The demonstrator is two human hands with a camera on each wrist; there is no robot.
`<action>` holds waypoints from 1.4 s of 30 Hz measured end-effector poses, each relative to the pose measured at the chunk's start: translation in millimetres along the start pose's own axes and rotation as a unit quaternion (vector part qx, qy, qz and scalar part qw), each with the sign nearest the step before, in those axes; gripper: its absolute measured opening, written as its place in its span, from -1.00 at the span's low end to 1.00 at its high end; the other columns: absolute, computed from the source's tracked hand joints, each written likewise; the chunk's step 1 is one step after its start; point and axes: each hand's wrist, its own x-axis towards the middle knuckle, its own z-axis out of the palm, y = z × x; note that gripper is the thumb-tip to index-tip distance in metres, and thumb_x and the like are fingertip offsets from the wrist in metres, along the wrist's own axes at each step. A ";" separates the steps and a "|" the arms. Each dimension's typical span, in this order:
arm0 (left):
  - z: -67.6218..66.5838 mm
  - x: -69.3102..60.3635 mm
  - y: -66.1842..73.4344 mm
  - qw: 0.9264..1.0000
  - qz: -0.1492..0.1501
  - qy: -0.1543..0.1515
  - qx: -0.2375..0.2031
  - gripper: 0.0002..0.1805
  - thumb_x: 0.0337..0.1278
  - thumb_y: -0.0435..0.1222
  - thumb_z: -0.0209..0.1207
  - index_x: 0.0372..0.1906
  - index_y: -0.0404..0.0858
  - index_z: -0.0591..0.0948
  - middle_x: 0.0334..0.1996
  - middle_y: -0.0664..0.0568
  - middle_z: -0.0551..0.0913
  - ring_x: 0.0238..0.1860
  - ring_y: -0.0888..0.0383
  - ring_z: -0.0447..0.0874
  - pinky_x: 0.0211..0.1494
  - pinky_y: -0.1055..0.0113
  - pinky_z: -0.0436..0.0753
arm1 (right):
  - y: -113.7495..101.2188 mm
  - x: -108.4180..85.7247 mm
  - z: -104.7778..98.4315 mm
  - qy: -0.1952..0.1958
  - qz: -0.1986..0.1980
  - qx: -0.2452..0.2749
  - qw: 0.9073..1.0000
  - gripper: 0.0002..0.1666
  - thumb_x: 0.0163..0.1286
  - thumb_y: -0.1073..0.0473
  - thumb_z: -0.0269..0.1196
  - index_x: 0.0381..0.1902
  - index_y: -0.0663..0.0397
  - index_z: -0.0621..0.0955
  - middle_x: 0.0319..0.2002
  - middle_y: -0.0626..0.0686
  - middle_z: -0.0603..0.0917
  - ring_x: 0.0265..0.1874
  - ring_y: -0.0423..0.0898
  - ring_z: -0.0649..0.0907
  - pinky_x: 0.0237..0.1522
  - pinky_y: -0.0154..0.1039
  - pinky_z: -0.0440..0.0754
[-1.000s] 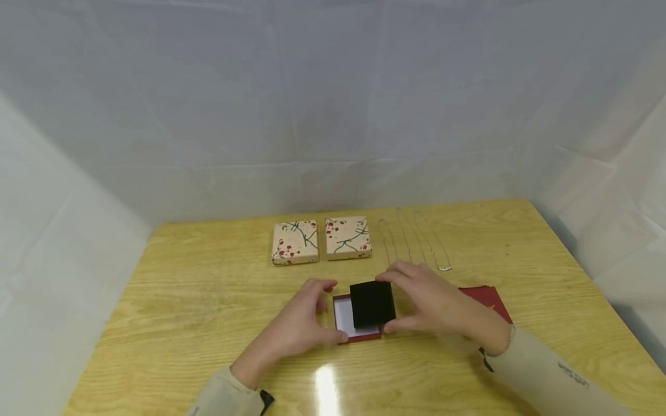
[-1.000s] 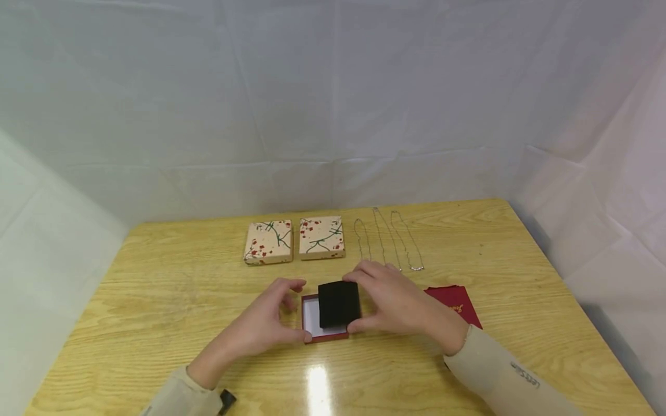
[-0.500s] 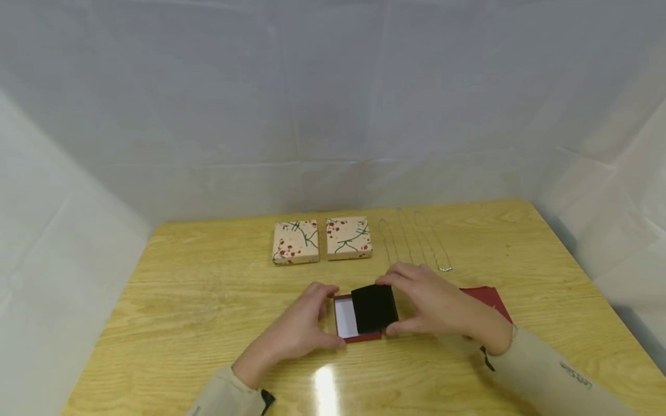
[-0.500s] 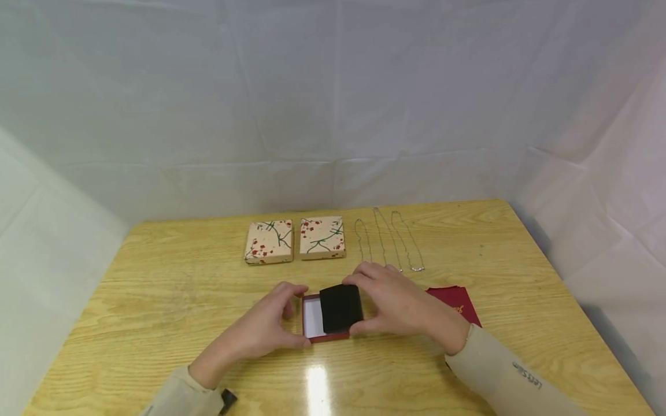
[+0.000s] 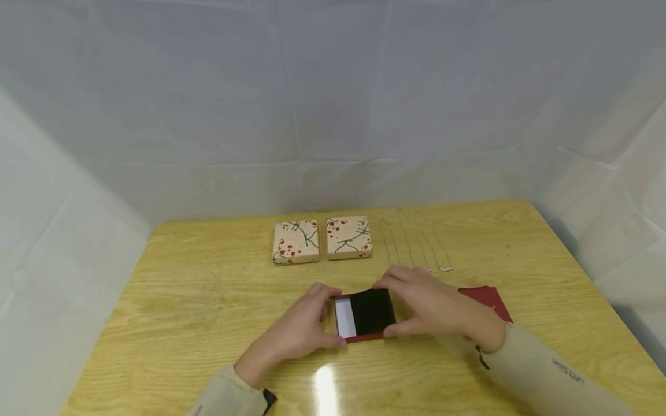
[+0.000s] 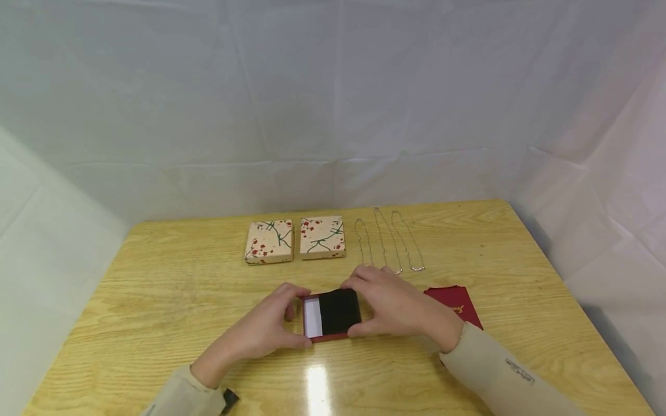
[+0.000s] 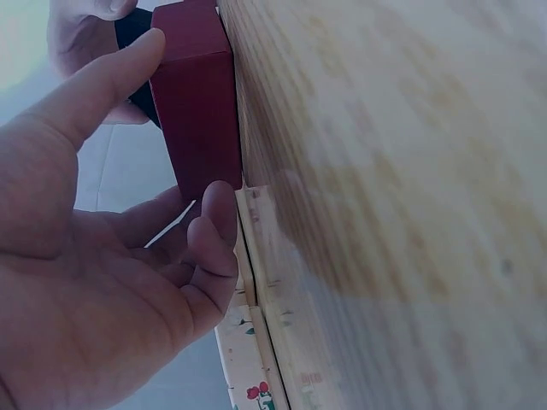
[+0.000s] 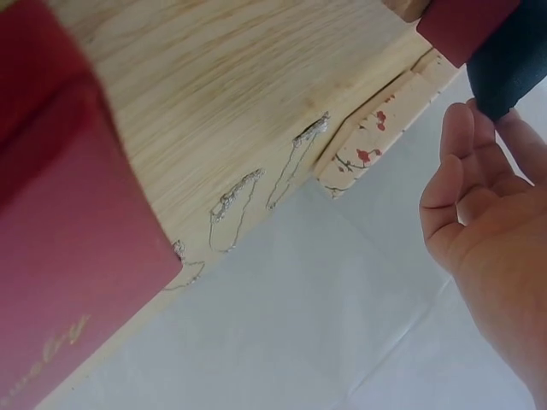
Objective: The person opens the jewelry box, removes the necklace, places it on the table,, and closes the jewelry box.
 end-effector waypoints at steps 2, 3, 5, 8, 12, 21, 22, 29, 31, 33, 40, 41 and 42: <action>0.1 0.2 -0.1 1.000 0.001 0.000 0.001 0.03 -0.14 -0.10 0.68 0.46 -0.36 0.45 0.00 0.02 0.51 -0.12 0.07 0.48 -0.14 0.26 0.57 | -0.5 1.6 1.4 -0.003 0.002 0.000 1.000 -0.05 0.14 -0.40 0.57 0.35 -0.06 0.60 0.17 -0.16 0.58 0.12 -0.18 0.57 0.21 0.00 0.59; 0.2 0.4 -0.2 1.000 0.002 0.000 0.001 0.02 -0.14 -0.11 0.68 0.46 -0.36 0.45 0.00 0.02 0.52 -0.12 0.07 0.48 -0.14 0.26 0.57 | -0.9 2.2 2.1 -0.003 0.002 -0.001 1.000 -0.05 0.13 -0.40 0.57 0.35 -0.06 0.61 0.16 -0.16 0.59 0.11 -0.19 0.57 0.20 -0.01 0.59; 0.3 0.9 -0.8 1.000 0.003 0.001 0.004 0.02 -0.13 -0.11 0.67 0.46 -0.36 0.46 0.00 0.03 0.52 -0.13 0.07 0.48 -0.14 0.27 0.57 | -1.9 3.9 3.2 -0.005 0.002 0.001 1.000 -0.05 0.12 -0.40 0.57 0.34 -0.06 0.61 0.15 -0.17 0.59 0.10 -0.20 0.57 0.20 -0.02 0.60; 0.4 1.2 -1.4 1.000 0.006 0.001 0.006 0.00 -0.11 -0.11 0.67 0.45 -0.35 0.46 0.01 0.03 0.52 -0.12 0.07 0.48 -0.14 0.27 0.57 | -3.0 6.0 4.9 -0.006 0.000 0.004 1.000 -0.06 0.12 -0.40 0.58 0.33 -0.05 0.62 0.12 -0.16 0.60 0.06 -0.20 0.57 0.18 -0.01 0.61; 0.4 1.4 -2.1 1.000 0.009 0.000 0.005 -0.02 -0.09 -0.12 0.66 0.45 -0.35 0.46 0.03 0.02 0.52 -0.12 0.07 0.49 -0.12 0.27 0.57 | -4.1 9.1 7.4 -0.010 -0.003 0.005 1.000 -0.06 0.13 -0.41 0.57 0.32 -0.02 0.62 0.09 -0.15 0.60 0.04 -0.18 0.57 0.18 -0.01 0.62; 0.2 2.2 -4.2 1.000 0.012 -0.003 0.010 -0.02 -0.07 -0.11 0.65 0.46 -0.35 0.46 0.04 0.03 0.53 -0.11 0.08 0.49 -0.11 0.26 0.58 | -6.4 14.0 11.0 -0.013 -0.005 0.002 1.000 -0.05 0.13 -0.43 0.55 0.32 -0.01 0.62 0.11 -0.13 0.61 0.09 -0.15 0.58 0.25 0.03 0.58; 0.2 2.2 -4.2 1.000 0.013 -0.003 0.011 -0.02 -0.07 -0.10 0.65 0.46 -0.34 0.46 0.04 0.03 0.53 -0.11 0.08 0.49 -0.11 0.26 0.58 | -6.6 14.3 11.3 -0.013 -0.006 0.002 1.000 -0.05 0.13 -0.43 0.55 0.32 -0.01 0.62 0.11 -0.13 0.61 0.10 -0.15 0.58 0.25 0.03 0.58; 0.3 2.2 -3.6 1.000 0.013 -0.006 0.015 -0.02 -0.05 -0.11 0.65 0.47 -0.36 0.45 0.04 0.04 0.53 -0.11 0.09 0.49 -0.10 0.26 0.58 | -8.2 16.2 13.6 -0.010 -0.012 0.001 1.000 -0.05 0.14 -0.44 0.54 0.31 0.00 0.62 0.10 -0.13 0.61 0.12 -0.12 0.56 0.26 0.05 0.56; 0.2 2.2 -3.3 1.000 0.012 -0.006 0.015 -0.02 -0.05 -0.12 0.64 0.47 -0.36 0.45 0.05 0.04 0.53 -0.11 0.09 0.49 -0.10 0.26 0.57 | -8.5 16.9 14.1 -0.011 -0.013 0.002 1.000 -0.05 0.15 -0.44 0.54 0.31 0.00 0.62 0.10 -0.13 0.60 0.13 -0.12 0.54 0.27 0.05 0.55; 0.1 2.1 -3.0 1.000 0.010 -0.007 0.015 -0.01 -0.05 -0.11 0.64 0.47 -0.36 0.44 0.05 0.04 0.53 -0.11 0.09 0.49 -0.10 0.25 0.57 | -8.5 17.7 14.7 -0.012 -0.015 0.002 1.000 -0.05 0.15 -0.45 0.53 0.31 0.00 0.62 0.10 -0.13 0.60 0.13 -0.13 0.53 0.28 0.04 0.55; -0.7 1.9 -2.6 1.000 0.009 -0.014 0.015 -0.02 -0.01 -0.09 0.63 0.48 -0.35 0.43 0.06 0.06 0.51 -0.11 0.08 0.48 -0.12 0.25 0.56 | -8.4 20.0 17.4 -0.015 -0.022 0.000 1.000 -0.05 0.15 -0.43 0.54 0.32 0.01 0.62 0.11 -0.14 0.60 0.14 -0.13 0.50 0.29 0.02 0.53; -0.9 1.7 -2.5 1.000 0.009 -0.014 0.015 -0.02 -0.01 -0.09 0.64 0.48 -0.35 0.43 0.06 0.06 0.51 -0.12 0.09 0.48 -0.12 0.25 0.55 | -8.5 20.3 17.8 -0.015 -0.022 0.001 1.000 -0.05 0.15 -0.42 0.55 0.31 0.01 0.62 0.11 -0.13 0.59 0.13 -0.13 0.50 0.29 0.02 0.53; -1.0 1.7 -2.4 1.000 0.009 -0.014 0.016 -0.02 0.00 -0.09 0.63 0.48 -0.35 0.43 0.06 0.06 0.51 -0.12 0.09 0.48 -0.12 0.25 0.55 | -8.6 20.5 18.2 -0.015 -0.023 0.001 1.000 -0.06 0.14 -0.42 0.55 0.31 0.01 0.63 0.11 -0.14 0.59 0.13 -0.13 0.49 0.30 0.01 0.52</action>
